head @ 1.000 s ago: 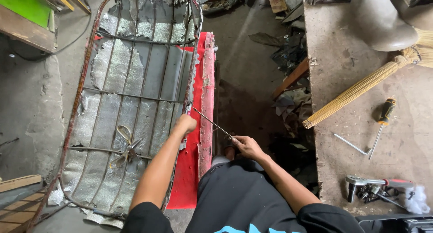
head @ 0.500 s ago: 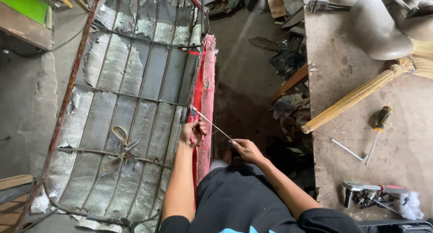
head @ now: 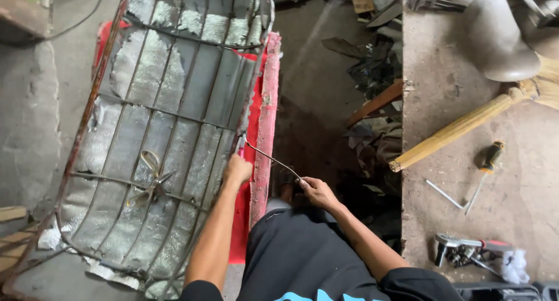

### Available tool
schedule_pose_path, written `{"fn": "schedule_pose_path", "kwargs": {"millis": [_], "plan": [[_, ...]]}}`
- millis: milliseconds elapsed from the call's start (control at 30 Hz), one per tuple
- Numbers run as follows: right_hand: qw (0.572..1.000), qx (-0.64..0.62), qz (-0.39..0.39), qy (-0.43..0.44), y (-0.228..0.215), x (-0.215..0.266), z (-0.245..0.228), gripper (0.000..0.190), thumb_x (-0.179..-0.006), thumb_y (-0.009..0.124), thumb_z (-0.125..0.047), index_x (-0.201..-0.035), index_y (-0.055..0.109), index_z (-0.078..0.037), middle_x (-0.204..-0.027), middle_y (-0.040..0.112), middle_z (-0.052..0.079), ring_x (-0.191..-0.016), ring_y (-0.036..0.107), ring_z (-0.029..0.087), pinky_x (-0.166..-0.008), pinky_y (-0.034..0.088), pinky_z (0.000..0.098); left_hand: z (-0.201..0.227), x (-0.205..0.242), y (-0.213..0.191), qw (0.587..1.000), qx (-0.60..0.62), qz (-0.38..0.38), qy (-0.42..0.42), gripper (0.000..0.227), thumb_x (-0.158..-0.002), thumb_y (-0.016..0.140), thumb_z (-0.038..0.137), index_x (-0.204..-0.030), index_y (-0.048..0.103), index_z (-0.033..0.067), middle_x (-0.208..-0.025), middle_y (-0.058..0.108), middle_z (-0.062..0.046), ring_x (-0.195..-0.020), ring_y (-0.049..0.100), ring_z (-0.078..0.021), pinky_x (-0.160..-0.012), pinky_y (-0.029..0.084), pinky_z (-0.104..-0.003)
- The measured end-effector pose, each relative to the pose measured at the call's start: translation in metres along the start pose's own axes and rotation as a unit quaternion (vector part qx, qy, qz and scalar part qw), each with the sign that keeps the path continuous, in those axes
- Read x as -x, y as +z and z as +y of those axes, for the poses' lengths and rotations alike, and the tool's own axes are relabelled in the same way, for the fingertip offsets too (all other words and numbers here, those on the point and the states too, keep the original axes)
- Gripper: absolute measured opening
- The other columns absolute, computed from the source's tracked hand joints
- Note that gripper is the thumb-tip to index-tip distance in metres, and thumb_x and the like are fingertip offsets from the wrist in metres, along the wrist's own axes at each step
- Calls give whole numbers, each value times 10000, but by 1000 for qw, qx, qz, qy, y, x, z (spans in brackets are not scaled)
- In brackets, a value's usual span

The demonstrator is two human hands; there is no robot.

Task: Using pliers to remove fasteners from a metal seat frame to strip away old upholstery fabric.

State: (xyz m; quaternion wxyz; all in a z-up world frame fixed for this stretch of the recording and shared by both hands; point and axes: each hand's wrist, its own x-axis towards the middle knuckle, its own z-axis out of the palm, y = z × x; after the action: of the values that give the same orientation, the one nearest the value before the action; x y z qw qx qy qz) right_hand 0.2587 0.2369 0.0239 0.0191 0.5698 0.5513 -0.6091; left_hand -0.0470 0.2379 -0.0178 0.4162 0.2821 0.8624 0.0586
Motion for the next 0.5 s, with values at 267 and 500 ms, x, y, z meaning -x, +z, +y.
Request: {"fn": "schedule_pose_path", "kwargs": {"millis": [267, 500], "plan": [[999, 7, 19, -43, -5, -24, 2, 450, -1030, 567, -443, -1416, 683, -241, -1151, 773, 192, -1154, 707, 389, -1015, 536, 543, 5, 44, 17, 999, 47, -15, 13, 436, -921, 473, 264, -1211, 703, 32, -1097, 755, -215, -1098, 733, -412, -931, 558, -552], [997, -28, 26, -74, 9, -38, -80, 553, -1005, 612, -599, -1397, 698, -219, -1280, 743, 157, -1254, 672, 351, -1039, 543, 516, 10, 45, 25, 999, 15, -41, 20, 577, -872, 451, 213, -1394, 520, -22, -1314, 686, -272, -1275, 637, -471, -1083, 499, -569]]}}
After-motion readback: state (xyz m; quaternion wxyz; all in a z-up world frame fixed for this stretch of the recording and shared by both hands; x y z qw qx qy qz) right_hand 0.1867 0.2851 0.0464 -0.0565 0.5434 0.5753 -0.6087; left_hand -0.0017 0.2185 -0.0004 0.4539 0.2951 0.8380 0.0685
